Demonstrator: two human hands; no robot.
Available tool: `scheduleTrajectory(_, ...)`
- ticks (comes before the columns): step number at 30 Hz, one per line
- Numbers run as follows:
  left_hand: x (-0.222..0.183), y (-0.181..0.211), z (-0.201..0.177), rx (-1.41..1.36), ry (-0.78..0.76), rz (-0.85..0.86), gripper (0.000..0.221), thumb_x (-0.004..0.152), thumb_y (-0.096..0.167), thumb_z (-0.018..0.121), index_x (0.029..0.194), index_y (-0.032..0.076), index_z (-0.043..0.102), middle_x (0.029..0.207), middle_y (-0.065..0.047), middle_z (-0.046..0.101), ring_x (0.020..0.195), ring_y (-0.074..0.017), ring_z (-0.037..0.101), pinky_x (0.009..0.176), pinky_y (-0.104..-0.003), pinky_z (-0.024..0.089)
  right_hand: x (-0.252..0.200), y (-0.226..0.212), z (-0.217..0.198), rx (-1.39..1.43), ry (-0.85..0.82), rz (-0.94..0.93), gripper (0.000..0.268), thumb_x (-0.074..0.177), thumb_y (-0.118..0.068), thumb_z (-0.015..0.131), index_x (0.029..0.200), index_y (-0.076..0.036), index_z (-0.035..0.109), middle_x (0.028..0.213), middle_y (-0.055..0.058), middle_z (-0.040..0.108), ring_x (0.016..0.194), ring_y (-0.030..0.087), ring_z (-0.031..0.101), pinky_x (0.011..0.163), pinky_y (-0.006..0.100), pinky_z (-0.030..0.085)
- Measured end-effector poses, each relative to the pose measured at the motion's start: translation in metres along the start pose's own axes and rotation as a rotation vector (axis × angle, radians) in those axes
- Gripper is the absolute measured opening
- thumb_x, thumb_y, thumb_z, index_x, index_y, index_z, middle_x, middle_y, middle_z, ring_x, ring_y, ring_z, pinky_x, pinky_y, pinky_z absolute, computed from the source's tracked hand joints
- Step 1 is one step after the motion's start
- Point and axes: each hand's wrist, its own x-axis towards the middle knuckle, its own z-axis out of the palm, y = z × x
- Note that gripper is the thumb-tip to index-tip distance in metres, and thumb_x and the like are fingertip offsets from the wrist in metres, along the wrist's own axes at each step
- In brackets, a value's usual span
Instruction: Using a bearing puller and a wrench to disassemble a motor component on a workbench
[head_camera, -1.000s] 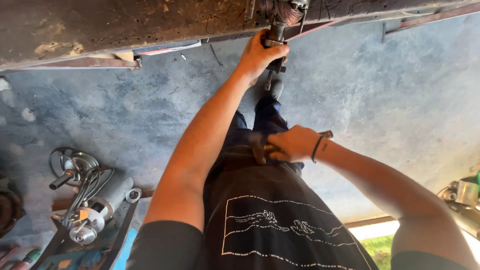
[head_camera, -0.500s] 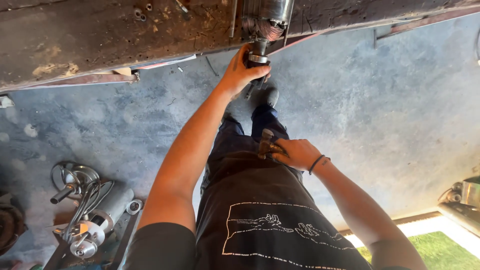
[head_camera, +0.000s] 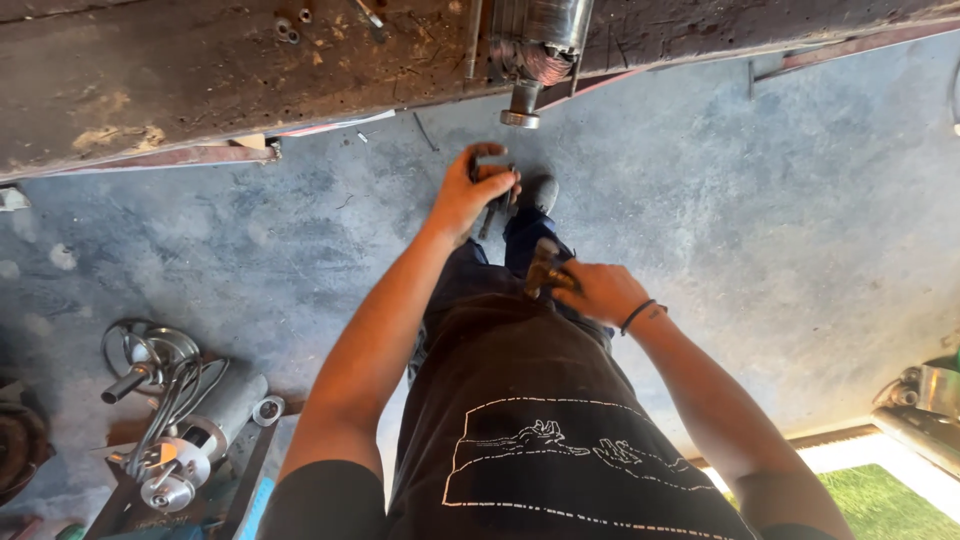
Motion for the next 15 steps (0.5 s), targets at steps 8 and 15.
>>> scheduleTrajectory(8, -0.063, -0.017, -0.032, 0.023, 0.215, -0.169, 0.047, 0.082, 0.012, 0.083, 0.121, -0.001, 0.061, 0.091, -0.02, 0.074, 0.068, -0.0286, 0.075, 0.059, -0.037, 0.062, 0.033, 0.057, -0.034, 0.102, 0.276, 0.23, 0.055, 0.087, -0.055, 0.062, 0.134, -0.028, 0.052, 0.103, 0.016, 0.076, 0.099, 0.045, 0.072, 0.087, 0.057, 0.057)
scheduleTrajectory(15, -0.07, -0.018, -0.042, 0.067, 0.316, -0.161, 0.039, 0.083, 0.005, 0.08, 0.117, -0.003, 0.063, 0.089, -0.021, 0.073, 0.07, -0.0299, 0.075, 0.061, -0.038, 0.063, 0.047, 0.105, -0.157, -0.001, 0.486, 0.196, 0.052, 0.092, -0.051, 0.062, 0.137, -0.025, 0.058, 0.103, 0.017, 0.076, 0.098, 0.045, 0.073, 0.085, 0.057, 0.056)
